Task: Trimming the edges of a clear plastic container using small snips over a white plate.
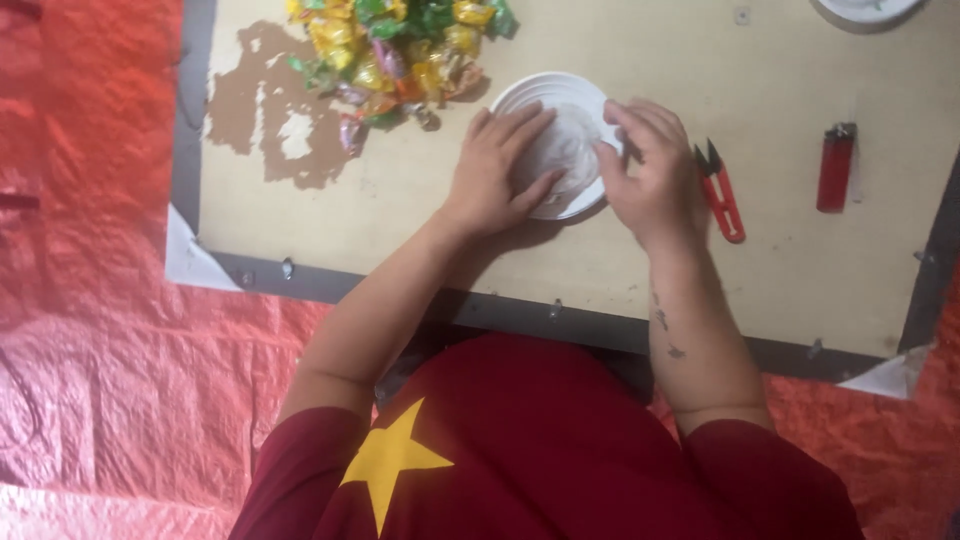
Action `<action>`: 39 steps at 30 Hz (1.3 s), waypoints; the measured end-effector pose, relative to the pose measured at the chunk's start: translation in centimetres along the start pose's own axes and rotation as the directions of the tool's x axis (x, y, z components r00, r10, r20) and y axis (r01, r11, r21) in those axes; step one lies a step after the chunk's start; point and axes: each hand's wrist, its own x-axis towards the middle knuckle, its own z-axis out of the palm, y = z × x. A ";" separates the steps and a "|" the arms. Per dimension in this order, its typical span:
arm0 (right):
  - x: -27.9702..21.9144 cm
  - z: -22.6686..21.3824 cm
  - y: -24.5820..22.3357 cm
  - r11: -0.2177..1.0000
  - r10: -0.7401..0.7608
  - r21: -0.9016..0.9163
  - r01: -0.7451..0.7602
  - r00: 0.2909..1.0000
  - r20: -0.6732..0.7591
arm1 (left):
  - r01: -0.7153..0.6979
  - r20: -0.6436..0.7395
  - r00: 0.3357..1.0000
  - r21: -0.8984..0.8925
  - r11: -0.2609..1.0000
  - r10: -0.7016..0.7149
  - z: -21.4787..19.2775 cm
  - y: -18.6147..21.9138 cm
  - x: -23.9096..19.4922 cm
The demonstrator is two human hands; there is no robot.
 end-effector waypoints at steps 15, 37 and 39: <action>-0.5 0.4 2.6 0.975 -0.189 0.089 0.202 0.972 -0.137 | 0.028 0.069 0.997 0.058 0.998 -0.032 0.2 0.1 0.3; -3.2 -2.2 3.5 0.910 -0.012 0.392 0.136 0.953 -0.304 | -0.034 0.084 0.989 -0.669 0.742 0.121 -2.9 -0.4 0.4; -2.5 -0.9 2.7 0.838 -0.121 0.508 0.200 0.975 -0.185 | -0.092 0.037 0.992 -0.437 0.895 0.120 -2.3 -1.0 0.4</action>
